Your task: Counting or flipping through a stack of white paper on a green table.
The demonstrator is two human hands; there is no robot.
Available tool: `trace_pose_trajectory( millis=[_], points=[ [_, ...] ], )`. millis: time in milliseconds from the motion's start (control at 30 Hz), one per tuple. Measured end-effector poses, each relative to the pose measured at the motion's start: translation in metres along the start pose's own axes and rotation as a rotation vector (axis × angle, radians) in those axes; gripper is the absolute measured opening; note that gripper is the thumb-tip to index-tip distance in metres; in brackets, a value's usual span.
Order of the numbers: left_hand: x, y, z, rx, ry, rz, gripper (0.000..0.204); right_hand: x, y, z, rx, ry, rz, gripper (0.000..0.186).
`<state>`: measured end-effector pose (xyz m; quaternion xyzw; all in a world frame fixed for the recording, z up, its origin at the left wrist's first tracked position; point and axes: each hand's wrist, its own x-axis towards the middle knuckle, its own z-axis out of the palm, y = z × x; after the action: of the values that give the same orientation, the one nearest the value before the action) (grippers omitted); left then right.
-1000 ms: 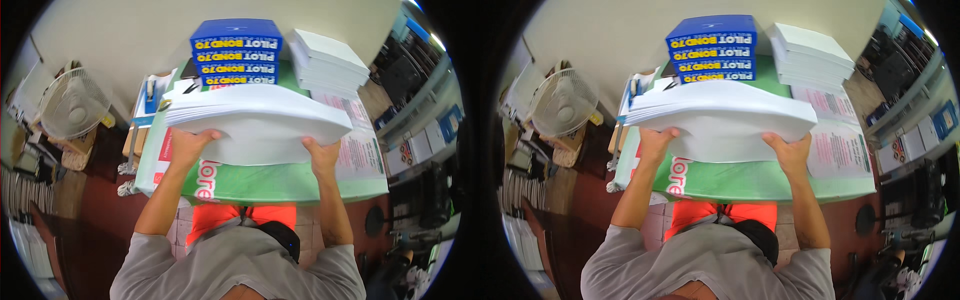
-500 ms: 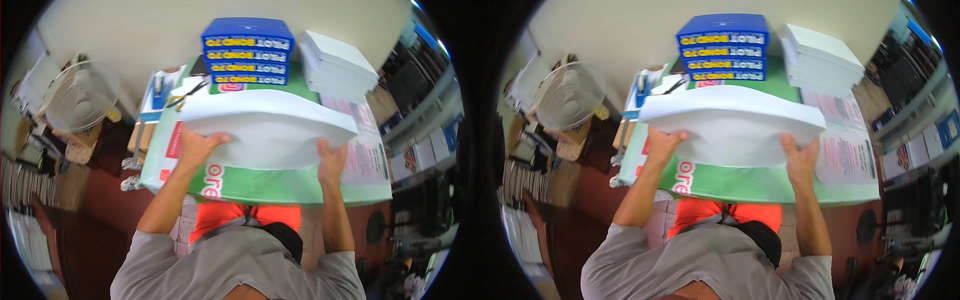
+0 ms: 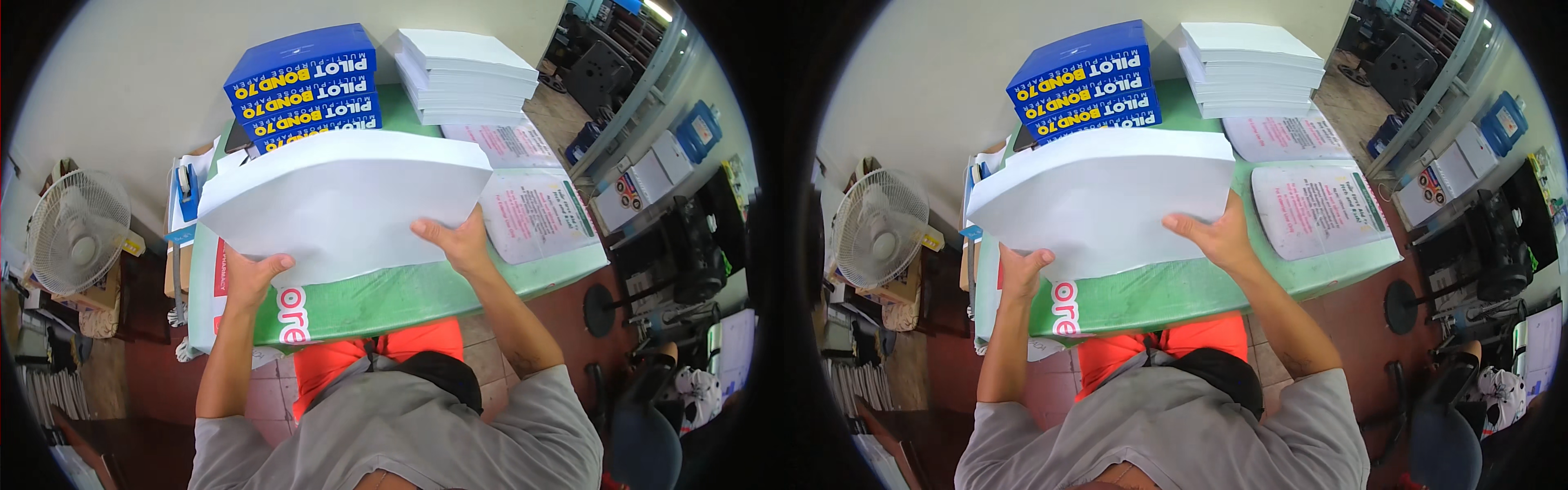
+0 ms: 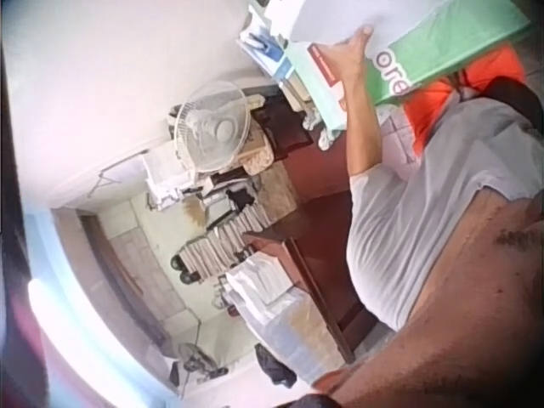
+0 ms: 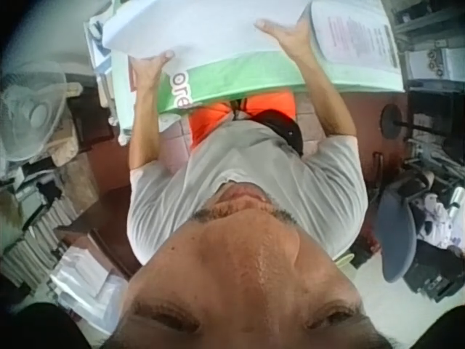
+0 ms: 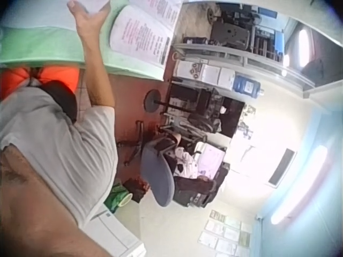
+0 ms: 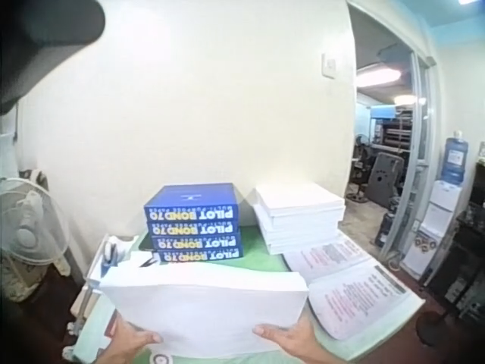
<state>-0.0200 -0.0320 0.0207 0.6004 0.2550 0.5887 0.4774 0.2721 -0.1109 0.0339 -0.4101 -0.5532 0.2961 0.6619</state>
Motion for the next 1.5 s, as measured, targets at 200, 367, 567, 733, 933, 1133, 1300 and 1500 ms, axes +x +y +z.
trace_pose_trajectory(
  millis=[200, 367, 567, 733, 933, 1133, 1300, 1500],
  points=[
    [-0.006, -0.001, -0.016, 0.070, -0.119, -0.147, 0.070, -0.004, -0.005, -0.001, -0.025, -0.053, 0.072, 0.039],
    [0.005, 0.020, -0.013, 0.326, -0.126, -0.214, 0.063, 0.026, -0.029, -0.006, -0.249, -0.077, 0.126, 0.041],
    [0.003, 0.017, -0.009, 0.009, -0.082, -0.755, 0.057, 0.092, -0.016, -0.020, -0.971, -0.242, 0.296, 0.078],
    [0.006, -0.006, -0.023, -0.001, -0.039, -0.980, 0.056, 0.049, 0.003, 0.071, -1.007, -0.490, -0.113, 0.081],
    [0.002, -0.009, -0.023, 0.012, -0.071, -0.955, 0.056, -0.028, 0.024, 0.106, -1.021, -0.732, -0.233, 0.084],
    [0.004, -0.001, -0.017, 0.062, -0.035, -0.991, 0.057, -0.016, 0.014, -0.019, -1.308, -0.574, 0.039, 0.074],
    [-0.005, 0.014, -0.018, -0.150, 0.132, -1.115, 0.054, -0.064, -0.021, -0.044, -0.855, -0.109, 0.060, 0.051],
    [-0.073, 0.044, 0.047, -0.309, 0.204, -1.022, 0.050, -0.118, -0.054, 0.029, 0.595, -0.046, 1.059, 0.060]
  ],
)
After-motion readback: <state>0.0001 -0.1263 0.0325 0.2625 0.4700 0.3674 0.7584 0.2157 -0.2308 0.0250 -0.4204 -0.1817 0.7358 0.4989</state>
